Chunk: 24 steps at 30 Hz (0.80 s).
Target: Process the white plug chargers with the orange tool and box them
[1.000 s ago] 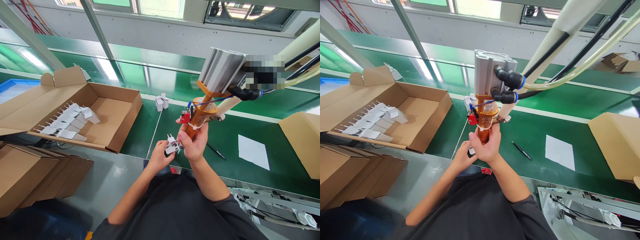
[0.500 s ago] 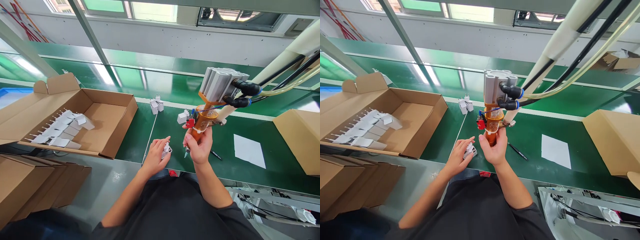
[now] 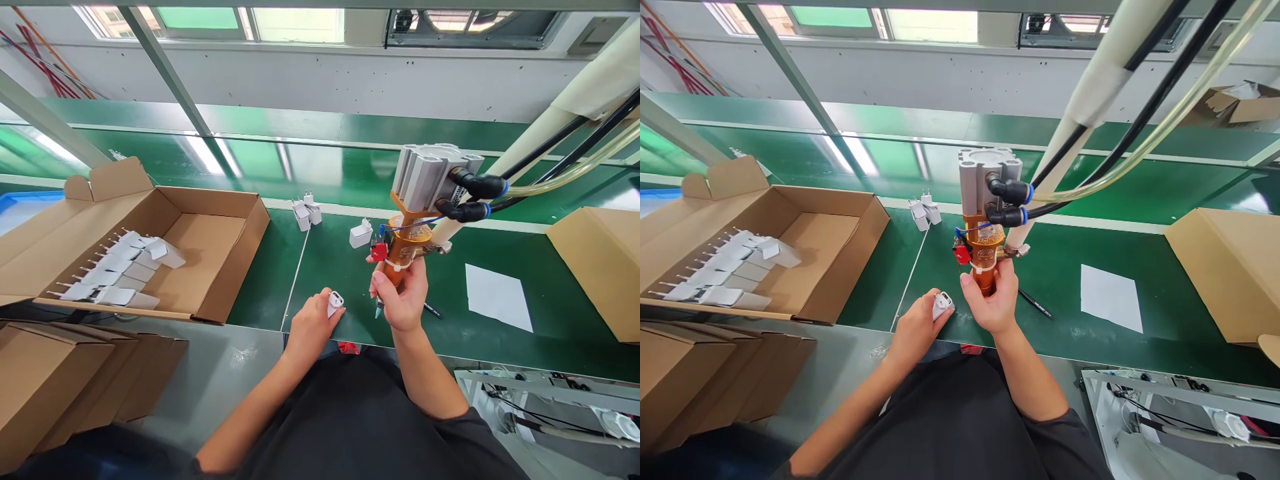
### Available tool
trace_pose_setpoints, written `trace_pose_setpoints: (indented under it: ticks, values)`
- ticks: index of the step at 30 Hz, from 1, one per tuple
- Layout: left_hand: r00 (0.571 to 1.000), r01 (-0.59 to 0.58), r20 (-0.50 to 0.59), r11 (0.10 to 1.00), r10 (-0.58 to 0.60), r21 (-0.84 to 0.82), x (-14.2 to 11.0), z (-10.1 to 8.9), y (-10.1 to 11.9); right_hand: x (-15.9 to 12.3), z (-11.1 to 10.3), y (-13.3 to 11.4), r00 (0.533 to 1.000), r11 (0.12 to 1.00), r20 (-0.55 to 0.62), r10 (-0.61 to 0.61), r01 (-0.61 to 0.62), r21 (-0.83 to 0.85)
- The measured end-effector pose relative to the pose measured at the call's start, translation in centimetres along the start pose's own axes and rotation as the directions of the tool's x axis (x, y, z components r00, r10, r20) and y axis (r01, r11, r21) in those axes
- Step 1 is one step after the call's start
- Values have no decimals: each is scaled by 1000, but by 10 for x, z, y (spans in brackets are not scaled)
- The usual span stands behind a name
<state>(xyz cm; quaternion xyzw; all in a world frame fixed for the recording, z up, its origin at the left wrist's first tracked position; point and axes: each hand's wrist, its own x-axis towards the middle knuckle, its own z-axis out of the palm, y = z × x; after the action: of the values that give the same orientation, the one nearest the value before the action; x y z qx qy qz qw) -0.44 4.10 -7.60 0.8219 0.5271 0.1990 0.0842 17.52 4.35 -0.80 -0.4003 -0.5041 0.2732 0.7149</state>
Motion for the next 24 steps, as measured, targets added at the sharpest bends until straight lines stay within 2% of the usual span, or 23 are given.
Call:
trace_pose_setpoints:
  ticks: [2,4,7,9,12,15,18,21,24]
  values:
    - [996,10,92,997,-17,79,1,-4,0,-1,-4,-1,1000,1000,-5,4,-4,-12]
    - [989,-38,149,995,24,94,4,-8,-1,-3,-9,-3,1000,1000,-9,3,-3,-17]
    - [981,-160,117,985,152,66,23,-6,0,-6,-19,-5,1000,1000,2,15,-15,-25]
    - [971,-236,64,969,232,66,49,0,6,-8,-27,-5,1000,999,12,28,-28,-32]
    - [941,-338,34,937,336,87,104,13,22,-10,-39,-5,1000,999,20,23,-22,-45]
    - [922,-386,12,918,386,97,155,27,37,-11,-49,-4,1000,998,24,17,-15,-57]
    - [944,-328,51,944,327,25,183,35,37,-11,-56,-3,999,997,20,35,-34,-74]
    - [976,-154,123,968,180,-198,193,34,23,-11,-60,-2,998,995,19,57,-55,-80]
    - [985,90,173,859,-1,-505,204,24,4,-10,-62,0,998,995,31,61,-59,-75]
